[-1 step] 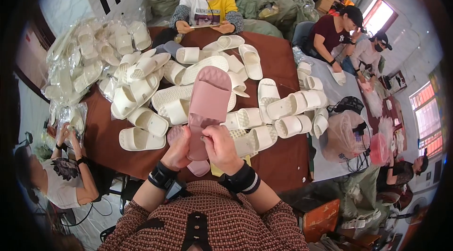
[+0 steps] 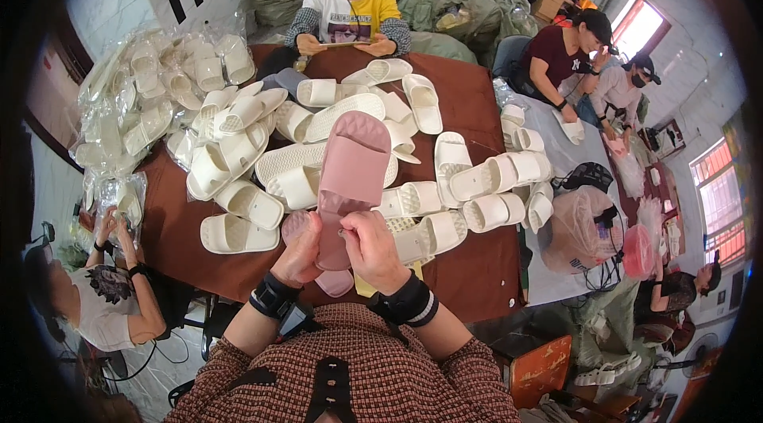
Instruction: Cleaning and sorting plastic slippers and components in a manufacturing setting.
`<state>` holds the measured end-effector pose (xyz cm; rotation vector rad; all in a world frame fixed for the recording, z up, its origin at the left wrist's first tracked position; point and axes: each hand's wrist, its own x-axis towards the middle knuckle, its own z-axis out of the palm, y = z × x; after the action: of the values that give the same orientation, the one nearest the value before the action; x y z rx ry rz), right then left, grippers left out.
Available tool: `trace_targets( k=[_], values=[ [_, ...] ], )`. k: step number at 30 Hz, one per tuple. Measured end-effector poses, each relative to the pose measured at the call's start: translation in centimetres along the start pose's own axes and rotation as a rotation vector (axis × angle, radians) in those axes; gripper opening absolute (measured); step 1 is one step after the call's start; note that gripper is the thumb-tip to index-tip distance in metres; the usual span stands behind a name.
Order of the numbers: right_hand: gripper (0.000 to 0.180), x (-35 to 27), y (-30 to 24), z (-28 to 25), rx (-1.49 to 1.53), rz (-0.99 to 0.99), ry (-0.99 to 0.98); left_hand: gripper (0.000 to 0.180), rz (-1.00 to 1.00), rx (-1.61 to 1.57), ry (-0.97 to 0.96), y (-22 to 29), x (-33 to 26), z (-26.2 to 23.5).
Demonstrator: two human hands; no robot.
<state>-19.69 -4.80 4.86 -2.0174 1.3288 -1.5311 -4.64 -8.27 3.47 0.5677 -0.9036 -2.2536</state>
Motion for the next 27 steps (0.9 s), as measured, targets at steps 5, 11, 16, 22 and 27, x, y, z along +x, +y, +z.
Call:
trace_targets(
  k=[5,11,16,22,27],
  values=[
    [0.025,0.4,0.2,-0.1,-0.046,-0.028,-0.026,0.066,-0.018,-0.004,0.029,0.1,0.3,0.0],
    [0.025,0.0,-0.1,-0.6,0.118,0.135,-0.065,0.066,0.042,-0.039,-0.001,0.3,0.5,-0.3],
    [0.023,1.1,-0.2,-1.1,0.1,0.165,-0.136,0.064,0.007,-0.062,0.013,0.0,0.5,-0.5],
    [0.02,1.9,-0.2,-1.1,-0.08,-0.018,-0.206,0.064,-0.007,-0.048,0.043,0.3,0.3,0.3],
    [0.022,2.3,-0.6,-1.3,-0.086,-0.021,-0.241,0.066,0.002,-0.057,0.041,0.7,0.1,0.9]
  ],
)
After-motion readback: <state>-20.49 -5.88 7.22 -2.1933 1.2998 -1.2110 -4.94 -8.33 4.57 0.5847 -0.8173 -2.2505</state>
